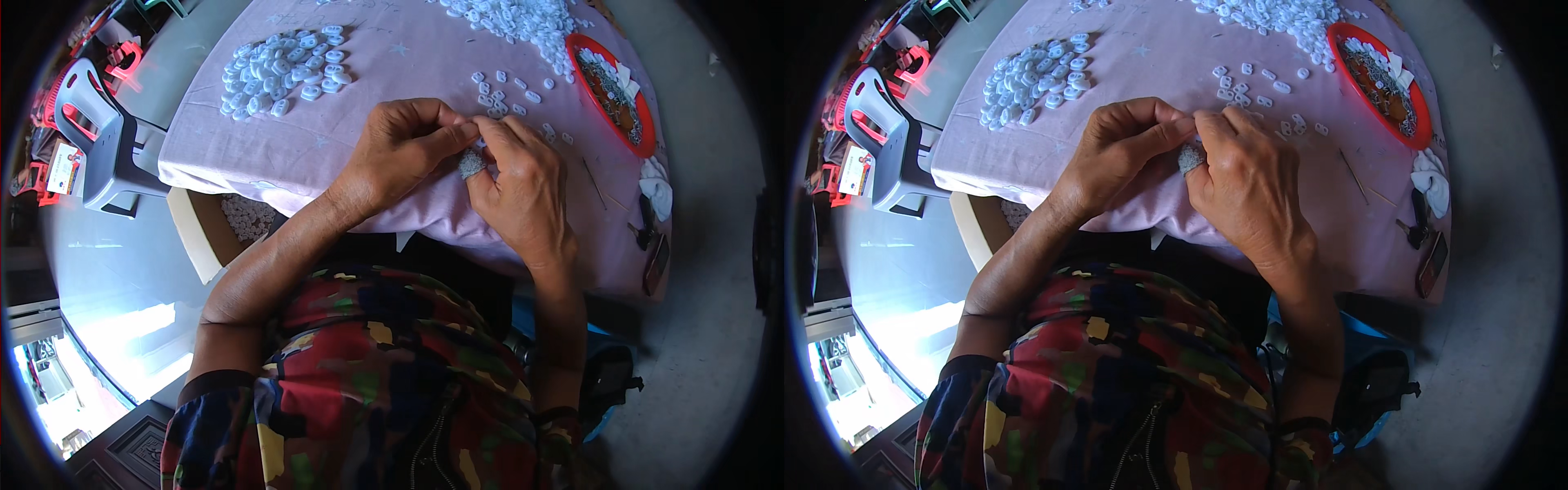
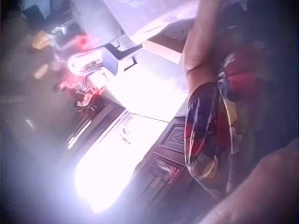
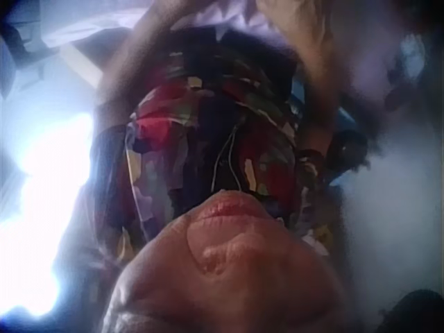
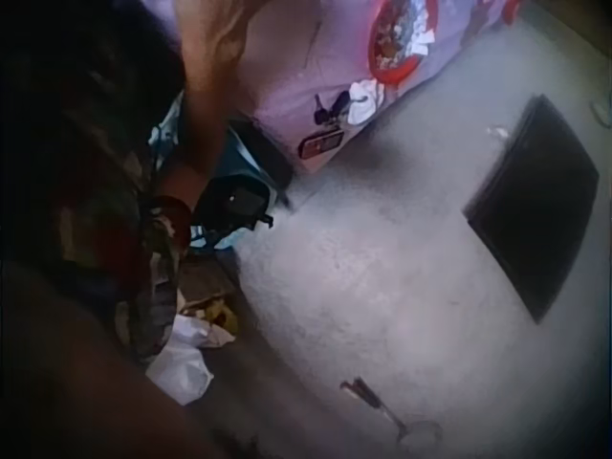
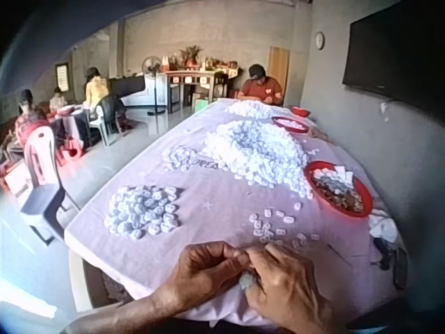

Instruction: The person inspects and sorts small white plastic components by hand on a table.

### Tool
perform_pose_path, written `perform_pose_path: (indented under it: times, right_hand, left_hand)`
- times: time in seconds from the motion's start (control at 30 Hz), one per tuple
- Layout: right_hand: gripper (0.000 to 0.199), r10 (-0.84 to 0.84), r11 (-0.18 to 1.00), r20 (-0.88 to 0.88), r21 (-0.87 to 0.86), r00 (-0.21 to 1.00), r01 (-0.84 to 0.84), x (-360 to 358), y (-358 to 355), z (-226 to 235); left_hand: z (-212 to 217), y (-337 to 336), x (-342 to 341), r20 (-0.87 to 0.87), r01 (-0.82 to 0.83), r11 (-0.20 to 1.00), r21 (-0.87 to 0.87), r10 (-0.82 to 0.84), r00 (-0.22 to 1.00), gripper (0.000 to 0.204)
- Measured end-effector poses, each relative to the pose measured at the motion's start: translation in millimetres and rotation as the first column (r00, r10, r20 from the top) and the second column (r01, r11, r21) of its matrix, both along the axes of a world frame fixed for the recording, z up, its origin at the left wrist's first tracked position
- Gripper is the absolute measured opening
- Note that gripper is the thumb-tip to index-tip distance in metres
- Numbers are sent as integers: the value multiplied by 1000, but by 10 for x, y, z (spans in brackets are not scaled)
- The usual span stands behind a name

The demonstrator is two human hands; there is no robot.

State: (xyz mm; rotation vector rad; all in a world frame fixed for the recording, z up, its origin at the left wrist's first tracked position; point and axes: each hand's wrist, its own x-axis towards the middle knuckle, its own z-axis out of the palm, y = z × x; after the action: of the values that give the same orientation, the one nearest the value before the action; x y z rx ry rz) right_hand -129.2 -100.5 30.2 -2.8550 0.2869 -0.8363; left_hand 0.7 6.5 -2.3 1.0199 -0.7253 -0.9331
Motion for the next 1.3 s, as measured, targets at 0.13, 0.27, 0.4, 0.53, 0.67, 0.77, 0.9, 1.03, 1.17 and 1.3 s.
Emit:
perform_pose_path:
  times: [0.13,0.27,0.4,0.53,0.67,0.77,0.9,1.03,1.17,1.3]
  right_hand:
    - [28,21,999,-1,24,1000,-21,2,-8,-21]
    - [26,38,998,-11,51,999,-38,0,-17,-16]
    - [27,17,1000,-22,15,1000,-17,1,12,19]
    - [26,11,1000,-45,26,999,-9,12,14,34]
    - [25,28,998,-54,50,998,-25,25,-5,37]
    - [24,59,997,-26,51,998,-57,30,-22,28]
    - [21,95,993,-2,66,995,-95,38,-32,-9]
    - [22,95,995,-16,42,995,-94,34,-43,-24]
    - [23,112,992,-9,61,994,-111,37,-59,-46]
    - [24,68,996,-47,66,997,-65,46,-31,-33]
  left_hand:
    - [-29,6,22,28,6,1000,-20,-6,1000,14]
    - [-54,-3,31,28,11,1000,-12,-11,1000,14]
    - [-32,0,13,32,-4,1000,-26,5,999,14]
    - [-38,6,0,40,-28,999,-18,29,999,14]
    - [-34,18,16,78,-17,1000,5,17,997,14]
    - [-24,13,22,75,-20,1000,11,20,997,14]
    - [-67,6,28,77,-23,999,-26,25,997,14]
    - [-56,24,43,100,-15,1000,6,15,995,13]
    - [-74,10,45,76,-4,1000,-12,5,997,13]
    - [-54,11,29,64,-39,999,-13,40,997,13]
